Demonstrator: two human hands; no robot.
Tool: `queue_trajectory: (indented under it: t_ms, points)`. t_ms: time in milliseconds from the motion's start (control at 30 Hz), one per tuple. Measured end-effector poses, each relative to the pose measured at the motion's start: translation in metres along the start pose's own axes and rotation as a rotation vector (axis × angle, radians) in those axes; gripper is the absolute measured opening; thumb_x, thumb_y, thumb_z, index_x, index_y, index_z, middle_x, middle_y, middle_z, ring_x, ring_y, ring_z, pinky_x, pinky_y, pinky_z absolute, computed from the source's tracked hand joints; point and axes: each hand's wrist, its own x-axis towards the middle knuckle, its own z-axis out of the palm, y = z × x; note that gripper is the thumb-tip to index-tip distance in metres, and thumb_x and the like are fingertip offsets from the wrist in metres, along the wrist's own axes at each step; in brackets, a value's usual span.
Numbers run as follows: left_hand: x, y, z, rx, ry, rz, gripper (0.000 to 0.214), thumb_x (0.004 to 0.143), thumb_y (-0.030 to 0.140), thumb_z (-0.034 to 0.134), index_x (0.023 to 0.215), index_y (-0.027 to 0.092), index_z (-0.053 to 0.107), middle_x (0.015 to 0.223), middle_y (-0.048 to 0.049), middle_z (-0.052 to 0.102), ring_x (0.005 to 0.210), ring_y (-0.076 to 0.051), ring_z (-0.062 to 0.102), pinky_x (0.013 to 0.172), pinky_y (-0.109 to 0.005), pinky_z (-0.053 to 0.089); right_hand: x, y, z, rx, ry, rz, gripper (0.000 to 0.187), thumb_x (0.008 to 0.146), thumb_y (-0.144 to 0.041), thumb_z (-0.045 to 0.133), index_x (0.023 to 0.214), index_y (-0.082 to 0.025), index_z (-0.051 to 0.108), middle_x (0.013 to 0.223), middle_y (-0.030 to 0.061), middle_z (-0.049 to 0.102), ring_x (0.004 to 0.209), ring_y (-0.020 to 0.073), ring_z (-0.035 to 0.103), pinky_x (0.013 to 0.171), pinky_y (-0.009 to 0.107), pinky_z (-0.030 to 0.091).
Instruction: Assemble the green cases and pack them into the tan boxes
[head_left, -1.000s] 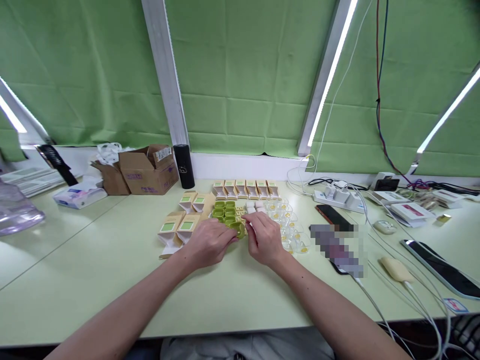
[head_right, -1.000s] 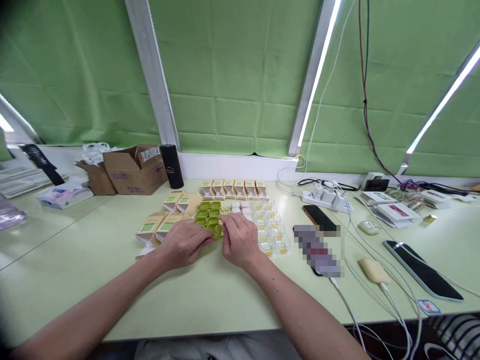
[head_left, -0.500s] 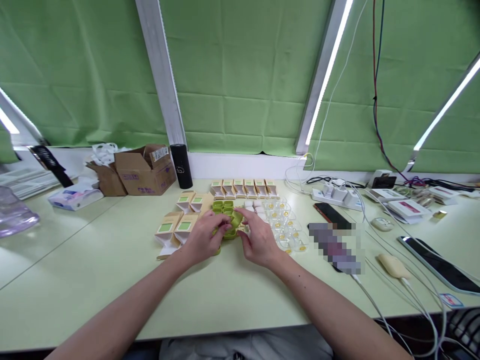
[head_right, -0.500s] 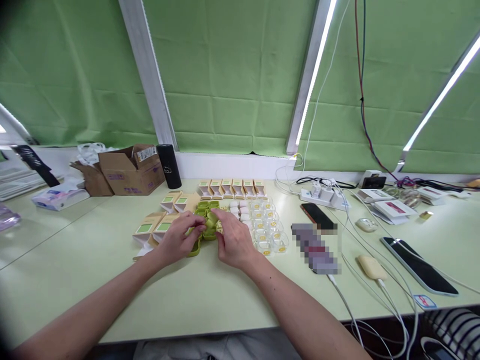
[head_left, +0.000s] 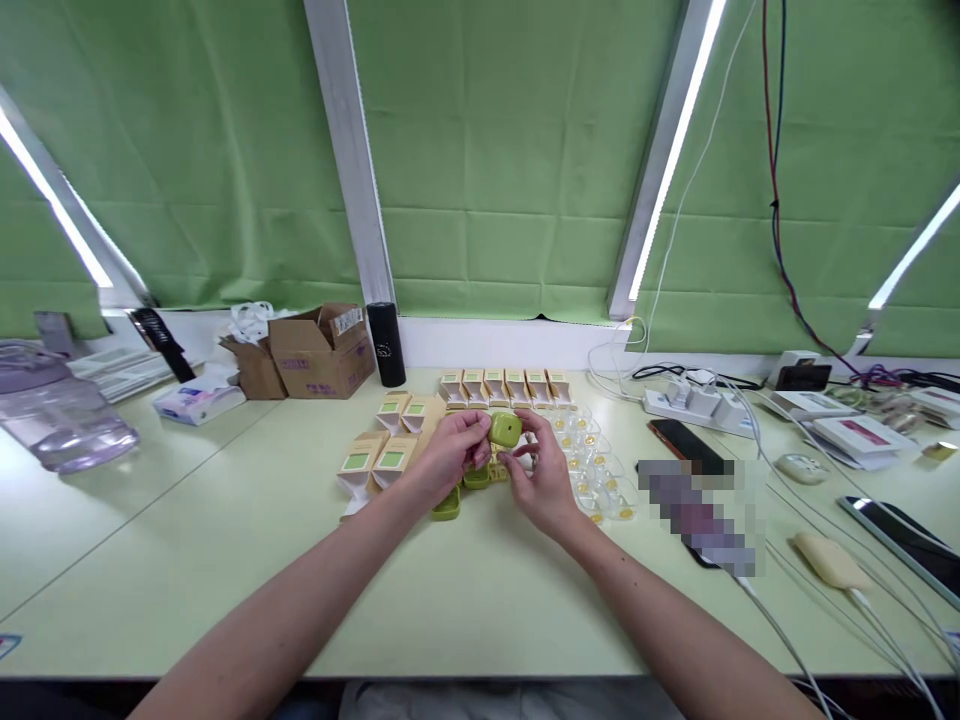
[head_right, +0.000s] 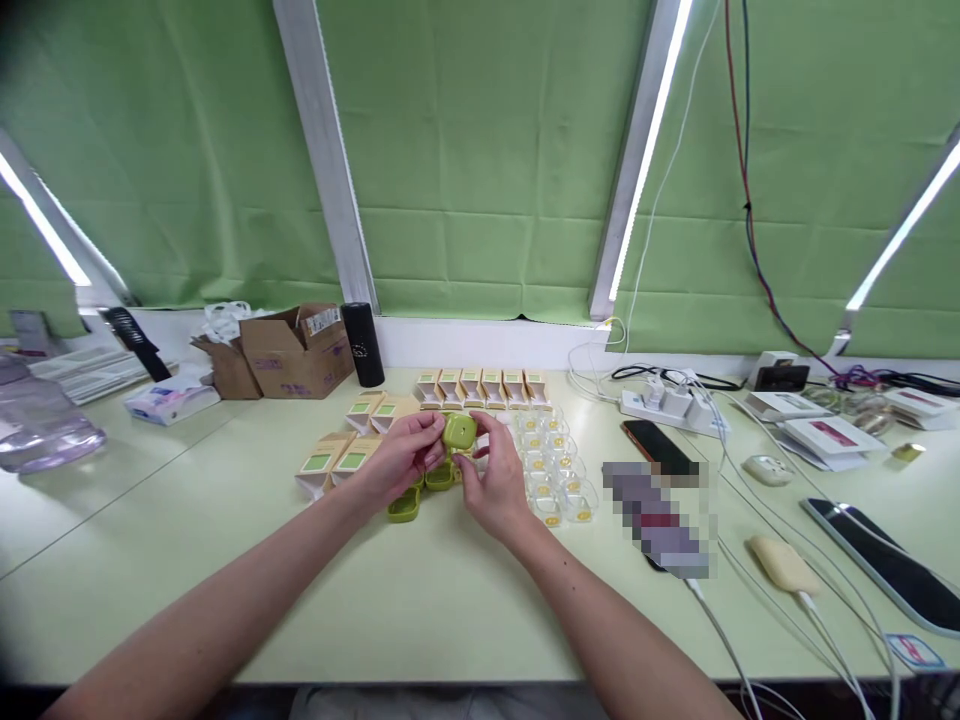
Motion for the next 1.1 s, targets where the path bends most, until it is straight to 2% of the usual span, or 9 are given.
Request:
queue_trajectory:
  t_ms: [167, 333, 433, 533, 600, 700, 800, 933, 1100]
  points:
    - [-0.004, -0.02, -0.005, -0.141, 0.014, -0.002, 0.042, 0.082, 0.047, 0.083, 0.077, 0.018, 0.053, 0.051, 0.0069, 0.049, 0.045, -0.006, 0.04, 0.05, -0.02, 0.032, -0.001, -0.001, 0.0, 0.013, -0.004, 0.028, 0.051, 0.092, -0.02, 0.065, 0.14, -0.027, 0.051, 0.127, 0.0115, 0.063, 0.111, 0.0267, 0.063, 0.081, 0.041, 0.062]
    - [-0.011, -0.026, -0.003, -0.09, 0.04, 0.006, 0.044, 0.085, 0.052, 0.08, 0.08, 0.019, 0.051, 0.051, 0.0048, 0.055, 0.046, -0.009, 0.046, 0.051, -0.02, 0.032, -0.001, -0.007, -0.002, 0.087, -0.018, 0.02, 0.044, 0.092, -0.021, 0.066, 0.134, -0.027, 0.058, 0.133, 0.0117, 0.062, 0.119, 0.0276, 0.061, 0.09, 0.045, 0.06]
    - [-0.015, -0.025, 0.002, -0.007, 0.07, 0.062, 0.045, 0.087, 0.057, 0.076, 0.081, 0.019, 0.052, 0.052, 0.0046, 0.056, 0.045, -0.009, 0.046, 0.051, -0.021, 0.031, 0.002, -0.008, -0.003, 0.281, -0.022, 0.138, 0.038, 0.094, -0.026, 0.068, 0.131, -0.028, 0.06, 0.127, 0.0098, 0.066, 0.116, 0.0252, 0.063, 0.093, 0.044, 0.06]
    - [-0.019, -0.021, 0.004, 0.149, 0.13, 0.192, 0.042, 0.091, 0.058, 0.071, 0.084, 0.019, 0.057, 0.055, 0.0043, 0.056, 0.049, -0.01, 0.048, 0.055, -0.023, 0.037, 0.005, -0.006, -0.005, 0.531, 0.018, 0.307, 0.038, 0.092, -0.038, 0.075, 0.127, -0.027, 0.062, 0.118, 0.0079, 0.068, 0.107, 0.0232, 0.066, 0.085, 0.04, 0.063]
    - [-0.02, -0.02, 0.004, 0.264, 0.179, 0.272, 0.038, 0.093, 0.055, 0.07, 0.087, 0.019, 0.06, 0.062, 0.0028, 0.058, 0.057, -0.012, 0.054, 0.061, -0.025, 0.043, 0.007, -0.005, -0.006, 0.696, 0.031, 0.405, 0.039, 0.09, -0.045, 0.077, 0.122, -0.027, 0.064, 0.11, 0.0058, 0.07, 0.096, 0.0215, 0.068, 0.081, 0.039, 0.064]
    - [-0.021, -0.024, 0.002, 0.399, 0.255, 0.388, 0.027, 0.094, 0.045, 0.07, 0.099, 0.019, 0.063, 0.086, -0.0035, 0.066, 0.08, -0.018, 0.064, 0.075, -0.03, 0.051, 0.009, -0.002, -0.008, 0.923, 0.003, 0.532, 0.038, 0.089, -0.049, 0.079, 0.118, -0.027, 0.066, 0.103, 0.0033, 0.074, 0.085, 0.0204, 0.071, 0.077, 0.04, 0.064]
    - [-0.02, -0.03, 0.0, 0.553, 0.262, 0.484, 0.024, 0.096, 0.034, 0.067, 0.115, 0.02, 0.062, 0.107, -0.0093, 0.069, 0.101, -0.023, 0.065, 0.09, -0.037, 0.052, 0.009, 0.001, -0.008, 1.065, -0.016, 0.629, 0.035, 0.087, -0.046, 0.081, 0.112, -0.027, 0.067, 0.096, 0.0025, 0.077, 0.078, 0.0212, 0.074, 0.071, 0.039, 0.064]
    - [-0.023, -0.034, 0.0, 0.729, 0.213, 0.528, 0.037, 0.094, 0.025, 0.067, 0.13, 0.022, 0.057, 0.126, -0.0122, 0.067, 0.117, -0.026, 0.062, 0.1, -0.043, 0.05, 0.008, 0.002, -0.007, 1.142, -0.028, 0.68, 0.031, 0.085, -0.042, 0.083, 0.108, -0.026, 0.069, 0.094, 0.0024, 0.078, 0.078, 0.0203, 0.075, 0.07, 0.036, 0.063]
    - [-0.025, -0.035, 0.001, 0.828, 0.204, 0.594, 0.043, 0.092, 0.023, 0.069, 0.133, 0.025, 0.057, 0.131, -0.012, 0.064, 0.122, -0.028, 0.06, 0.098, -0.044, 0.053, 0.008, -0.001, -0.005, 1.121, 0.005, 0.67, 0.03, 0.085, -0.041, 0.083, 0.107, -0.026, 0.069, 0.092, 0.0027, 0.078, 0.077, 0.0216, 0.075, 0.068, 0.038, 0.064]
